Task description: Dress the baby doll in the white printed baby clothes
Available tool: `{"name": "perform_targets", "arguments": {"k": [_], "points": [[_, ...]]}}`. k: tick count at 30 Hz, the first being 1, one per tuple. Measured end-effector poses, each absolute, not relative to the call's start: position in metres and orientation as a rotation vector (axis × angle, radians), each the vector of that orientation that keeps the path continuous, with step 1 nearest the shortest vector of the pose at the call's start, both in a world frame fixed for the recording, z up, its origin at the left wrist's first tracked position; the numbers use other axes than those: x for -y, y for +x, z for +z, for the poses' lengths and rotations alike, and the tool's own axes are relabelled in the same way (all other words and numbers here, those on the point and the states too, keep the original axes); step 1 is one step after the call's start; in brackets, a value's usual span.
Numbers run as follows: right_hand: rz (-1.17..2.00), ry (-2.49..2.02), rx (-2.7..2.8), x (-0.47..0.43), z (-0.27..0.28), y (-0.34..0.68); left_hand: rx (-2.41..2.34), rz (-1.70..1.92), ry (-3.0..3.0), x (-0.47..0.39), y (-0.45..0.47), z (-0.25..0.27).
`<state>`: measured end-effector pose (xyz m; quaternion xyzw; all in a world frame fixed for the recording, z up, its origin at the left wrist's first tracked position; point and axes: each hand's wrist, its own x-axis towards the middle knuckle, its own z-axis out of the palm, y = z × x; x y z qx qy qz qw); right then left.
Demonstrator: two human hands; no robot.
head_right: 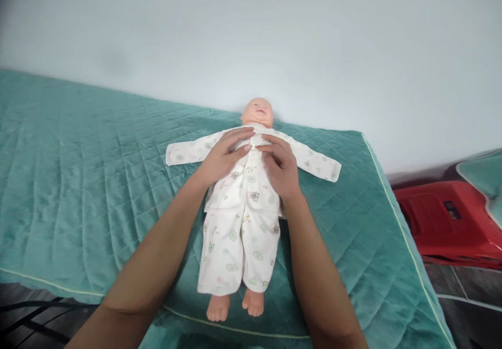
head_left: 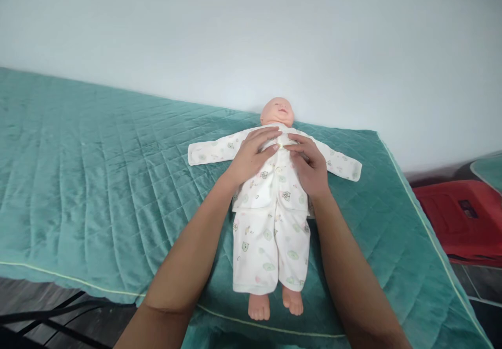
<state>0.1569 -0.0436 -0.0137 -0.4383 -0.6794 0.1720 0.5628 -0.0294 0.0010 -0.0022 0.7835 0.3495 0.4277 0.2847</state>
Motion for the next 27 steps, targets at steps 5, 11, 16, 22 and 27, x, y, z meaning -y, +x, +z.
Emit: {"name": "perform_targets", "arguments": {"k": [5,11,16,22,27], "points": [[0.440,-1.010,1.639,0.041,-0.015,0.159,-0.952,1.161,2.073,0.000,-0.028,-0.001],[0.516,-0.932,1.485,0.041,-0.016,0.159,-0.960,1.177,2.079,0.001,-0.028,-0.002],[0.362,-1.160,1.385,0.033,-0.024,0.176,-0.939,1.171,2.091,0.000,-0.032,-0.001],[0.055,-1.760,1.679,0.025,-0.050,0.210,-1.306,0.968,2.223,0.002,-0.057,-0.024],[0.043,-2.155,1.715,0.062,-0.057,0.271,-1.795,0.701,2.323,0.019,-0.114,-0.051]]}}
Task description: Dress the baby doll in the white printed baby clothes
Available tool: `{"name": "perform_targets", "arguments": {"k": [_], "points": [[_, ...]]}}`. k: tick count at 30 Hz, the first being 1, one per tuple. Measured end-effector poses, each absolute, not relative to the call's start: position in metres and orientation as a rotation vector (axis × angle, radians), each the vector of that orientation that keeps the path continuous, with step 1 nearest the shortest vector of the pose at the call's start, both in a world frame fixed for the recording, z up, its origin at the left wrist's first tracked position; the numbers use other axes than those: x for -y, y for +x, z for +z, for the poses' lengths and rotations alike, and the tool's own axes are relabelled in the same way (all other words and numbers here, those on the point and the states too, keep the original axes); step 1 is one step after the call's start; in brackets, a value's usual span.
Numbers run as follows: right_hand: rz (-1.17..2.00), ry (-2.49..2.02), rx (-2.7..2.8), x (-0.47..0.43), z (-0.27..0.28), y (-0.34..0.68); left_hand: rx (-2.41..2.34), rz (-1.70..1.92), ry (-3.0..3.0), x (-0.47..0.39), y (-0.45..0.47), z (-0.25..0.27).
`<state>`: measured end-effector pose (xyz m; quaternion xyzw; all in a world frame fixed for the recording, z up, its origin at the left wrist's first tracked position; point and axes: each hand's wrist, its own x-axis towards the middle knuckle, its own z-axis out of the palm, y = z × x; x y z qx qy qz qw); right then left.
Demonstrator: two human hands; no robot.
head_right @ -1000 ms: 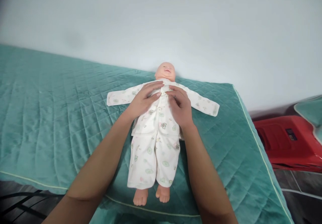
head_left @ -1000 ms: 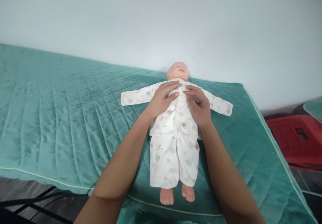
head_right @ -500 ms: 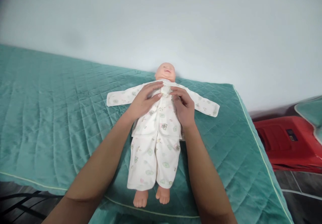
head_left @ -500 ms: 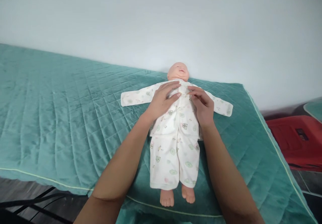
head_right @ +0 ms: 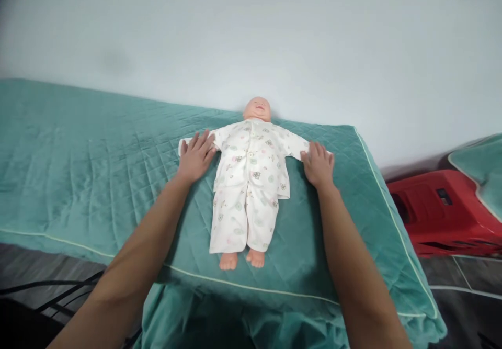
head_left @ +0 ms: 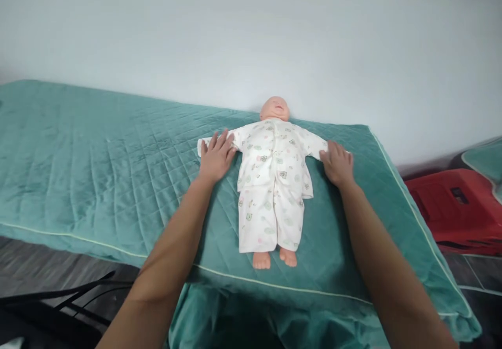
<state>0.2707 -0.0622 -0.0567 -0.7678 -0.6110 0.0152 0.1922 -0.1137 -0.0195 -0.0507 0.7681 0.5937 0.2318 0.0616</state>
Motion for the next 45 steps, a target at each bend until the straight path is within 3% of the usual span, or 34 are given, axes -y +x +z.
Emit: {"name": "perform_targets", "arguments": {"k": [5,17,23,27,30,34,38,45], "points": [[-0.003,-2.328,1.705,0.102,-0.060,0.306,-2.123,0.637,2.072,0.032,-0.149,-0.058],[0.042,-2.369,1.685,0.114,-0.055,0.298,-2.201,0.774,1.945,0.022,-0.161,-0.060],[-0.001,-2.326,1.585,0.115,-0.055,0.301,-2.317,0.764,1.884,0.029,-0.160,-0.057],[-0.140,-2.069,1.691,0.129,-0.050,0.285,-2.346,0.811,1.820,0.045,-0.153,-0.053],[-0.175,-1.681,1.921,0.146,-0.047,0.251,-2.157,1.024,1.935,0.073,-0.138,-0.051],[0.004,-1.327,2.178,0.172,-0.051,0.205,-1.586,1.170,2.302,0.125,-0.107,-0.054],[0.235,-1.343,2.160,0.206,-0.051,0.195,-1.385,1.111,2.402,0.170,-0.089,-0.057],[0.363,-1.423,2.117,0.279,-0.030,0.192,-1.397,1.147,2.133,0.250,-0.087,-0.058]]}}
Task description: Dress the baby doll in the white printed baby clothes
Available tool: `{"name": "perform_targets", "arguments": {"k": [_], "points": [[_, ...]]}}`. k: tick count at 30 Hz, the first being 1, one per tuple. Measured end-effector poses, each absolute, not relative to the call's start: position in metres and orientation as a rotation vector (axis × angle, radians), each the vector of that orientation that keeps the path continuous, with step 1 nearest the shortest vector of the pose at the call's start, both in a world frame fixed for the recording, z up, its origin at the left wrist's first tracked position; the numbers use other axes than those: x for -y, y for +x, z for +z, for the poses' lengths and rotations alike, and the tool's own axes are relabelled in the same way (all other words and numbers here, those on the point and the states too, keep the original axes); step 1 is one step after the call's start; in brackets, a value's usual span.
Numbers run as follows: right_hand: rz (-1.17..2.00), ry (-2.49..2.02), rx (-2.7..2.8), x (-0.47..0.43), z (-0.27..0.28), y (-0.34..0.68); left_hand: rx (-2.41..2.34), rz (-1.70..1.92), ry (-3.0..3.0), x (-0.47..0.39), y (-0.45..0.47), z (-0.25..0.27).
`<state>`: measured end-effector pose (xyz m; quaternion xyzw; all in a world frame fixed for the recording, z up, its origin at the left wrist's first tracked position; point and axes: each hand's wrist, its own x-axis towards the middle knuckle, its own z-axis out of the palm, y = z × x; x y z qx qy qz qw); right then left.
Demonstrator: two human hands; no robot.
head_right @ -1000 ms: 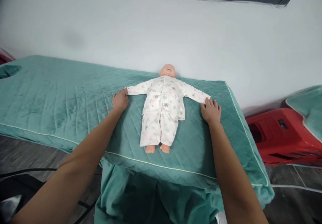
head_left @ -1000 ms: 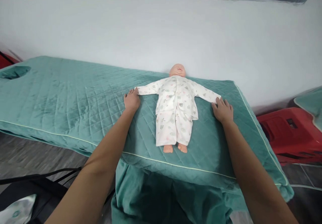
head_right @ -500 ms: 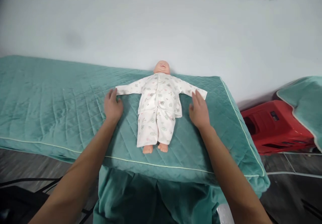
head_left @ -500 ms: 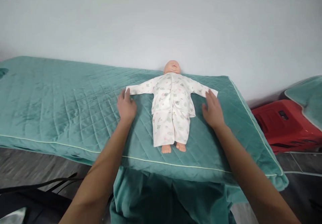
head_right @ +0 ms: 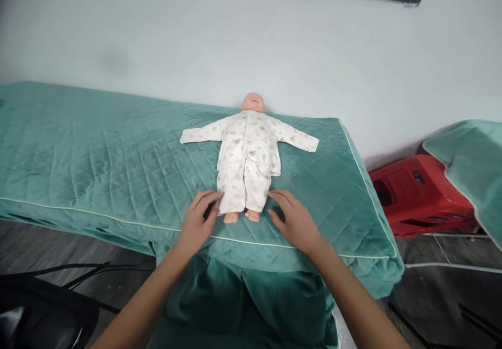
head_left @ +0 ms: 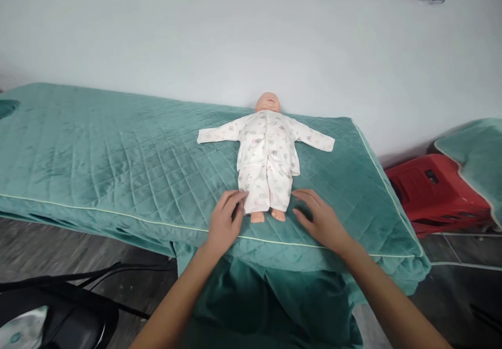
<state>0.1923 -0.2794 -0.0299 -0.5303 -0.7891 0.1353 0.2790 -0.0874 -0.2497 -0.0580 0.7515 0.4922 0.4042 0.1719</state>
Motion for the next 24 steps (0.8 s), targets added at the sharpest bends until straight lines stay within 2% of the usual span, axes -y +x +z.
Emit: {"name": "perform_targets", "arguments": {"k": [6,11,19,24], "points": [[0.256,-1.670,2.036,0.288,-0.043,0.151,-1.613,1.135,2.050,0.291,-0.078,-0.060],[0.311,-1.643,1.867,0.279,-0.051,0.144,-1.596,1.193,2.198,0.302,-0.059,-0.034],[0.545,-1.368,1.669,0.295,-0.007,0.148,-1.423,0.983,2.237,0.285,-0.026,0.004],[0.450,-1.288,1.727,0.293,0.008,0.153,-1.453,0.884,2.171,0.274,-0.008,0.017]]}}
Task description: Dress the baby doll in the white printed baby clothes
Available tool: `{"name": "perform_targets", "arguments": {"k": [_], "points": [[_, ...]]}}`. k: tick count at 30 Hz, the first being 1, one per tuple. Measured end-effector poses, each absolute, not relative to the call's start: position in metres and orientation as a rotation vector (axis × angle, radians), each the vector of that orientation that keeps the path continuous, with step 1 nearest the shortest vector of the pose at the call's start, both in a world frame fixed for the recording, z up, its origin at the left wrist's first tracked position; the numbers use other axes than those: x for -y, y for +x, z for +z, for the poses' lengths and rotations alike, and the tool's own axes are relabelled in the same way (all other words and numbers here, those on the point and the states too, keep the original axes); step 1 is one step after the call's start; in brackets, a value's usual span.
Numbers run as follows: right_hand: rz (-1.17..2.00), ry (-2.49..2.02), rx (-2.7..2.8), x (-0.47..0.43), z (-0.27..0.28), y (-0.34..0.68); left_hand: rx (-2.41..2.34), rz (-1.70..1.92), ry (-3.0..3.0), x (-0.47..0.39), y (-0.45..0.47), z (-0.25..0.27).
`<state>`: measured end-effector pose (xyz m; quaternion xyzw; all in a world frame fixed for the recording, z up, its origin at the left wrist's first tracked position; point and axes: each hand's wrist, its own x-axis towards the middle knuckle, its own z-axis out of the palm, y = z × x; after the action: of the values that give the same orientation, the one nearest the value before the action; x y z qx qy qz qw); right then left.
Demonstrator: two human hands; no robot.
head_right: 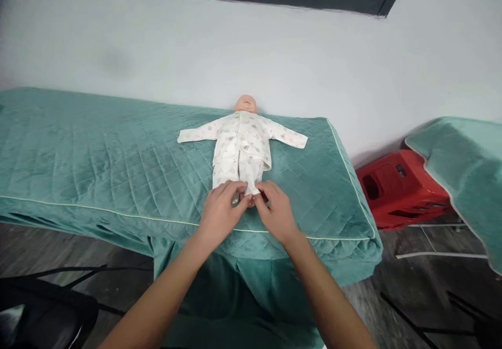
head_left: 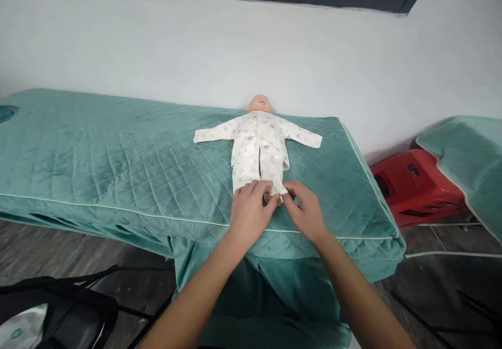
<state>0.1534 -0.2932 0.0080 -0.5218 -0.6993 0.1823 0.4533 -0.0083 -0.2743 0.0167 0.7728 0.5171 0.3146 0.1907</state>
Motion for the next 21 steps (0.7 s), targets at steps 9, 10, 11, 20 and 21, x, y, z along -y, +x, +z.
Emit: {"name": "perform_targets", "arguments": {"k": [9,10,11,20,21], "points": [[0.173,-1.300,2.010,0.297,-0.008,0.160,-1.391,1.002,2.364,0.257,-0.038,-0.003],[0.197,-1.309,2.012,0.299,-0.013,0.161,-1.388,1.007,2.433,0.260,-0.041,-0.006],[0.228,-1.321,1.995,0.301,-0.019,0.161,-1.374,1.009,2.497,0.264,-0.044,-0.008],[0.225,-1.514,1.638,0.330,-0.064,0.161,-1.440,1.197,2.295,0.293,-0.085,-0.048],[0.182,-1.521,1.622,0.333,-0.065,0.154,-1.495,1.168,2.245,0.293,-0.088,-0.054]]}}
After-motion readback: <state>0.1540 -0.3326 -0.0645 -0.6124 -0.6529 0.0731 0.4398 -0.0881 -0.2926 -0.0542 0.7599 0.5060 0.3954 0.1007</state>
